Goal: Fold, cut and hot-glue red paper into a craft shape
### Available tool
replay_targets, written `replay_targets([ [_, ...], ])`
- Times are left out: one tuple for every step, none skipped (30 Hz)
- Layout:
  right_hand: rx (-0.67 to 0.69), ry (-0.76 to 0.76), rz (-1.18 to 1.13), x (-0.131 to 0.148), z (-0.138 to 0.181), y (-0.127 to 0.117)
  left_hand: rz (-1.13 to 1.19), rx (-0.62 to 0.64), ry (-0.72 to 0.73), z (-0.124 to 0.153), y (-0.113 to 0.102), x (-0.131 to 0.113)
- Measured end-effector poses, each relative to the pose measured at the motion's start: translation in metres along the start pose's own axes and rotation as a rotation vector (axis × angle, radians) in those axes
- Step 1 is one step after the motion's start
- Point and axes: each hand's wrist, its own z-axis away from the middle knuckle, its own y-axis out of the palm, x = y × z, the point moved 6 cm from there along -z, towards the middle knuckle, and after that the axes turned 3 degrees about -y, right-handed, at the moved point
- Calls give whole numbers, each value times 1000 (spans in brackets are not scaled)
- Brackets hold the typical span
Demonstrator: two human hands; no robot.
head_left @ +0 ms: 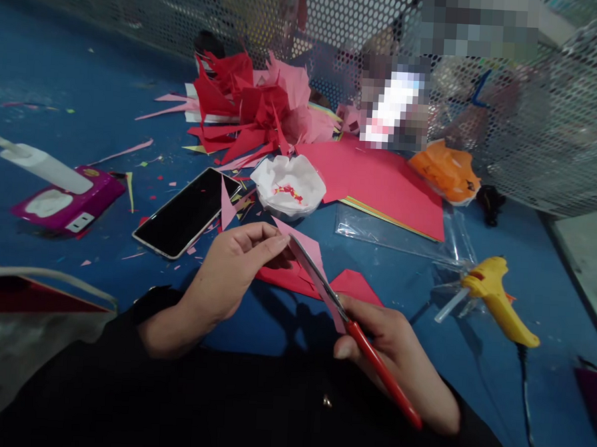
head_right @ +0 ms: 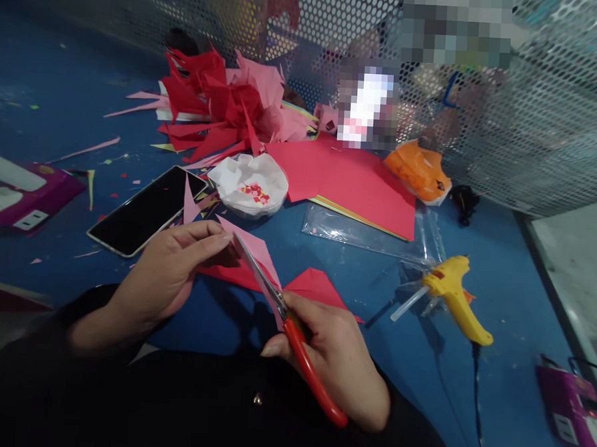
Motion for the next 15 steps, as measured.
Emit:
replay_targets([
  [-1, -3, 10, 0, 0, 0, 9, -19, 1, 0, -1, 0],
  [1, -6, 16, 0, 0, 0, 16, -35, 2, -1, -3, 0],
  [3, -8, 20, 0, 1, 0, 19, -46, 6, -1, -4, 0],
  [5, -7, 25, 0, 1, -1, 16, -50, 9, -1, -4, 0],
  [4, -7, 30, 0, 2, -1, 8, -50, 12, -1, -4, -1],
  [0, -6, 36, 0, 2, -1, -2, -47, 16, -1, -4, -1],
  [-3, -6, 41, 0, 2, -2, -11, -46, 22, -1, -4, -1],
  [-7, -7, 45, 0, 3, -2, -18, -46, 29, -1, -4, -2],
  [-10, -9, 48, 0, 3, -2, -21, -47, 38, 0, -5, -2],
  [-12, -11, 51, 0, 3, -2, -21, -49, 47, 0, -5, -3],
  [-17, -13, 54, -1, 3, -2, -19, -49, 54, 0, -5, -3],
  [-20, -14, 57, -1, 4, -2, -18, -48, 60, 0, -5, -4],
  [-22, -15, 60, -1, 4, -2, -17, -44, 62, 0, -4, -4],
  [-23, -15, 62, 0, 4, -2, -19, -39, 59, 0, -4, -4],
  [-22, -16, 61, 0, 4, -2, -22, -33, 54, 0, -3, -3],
])
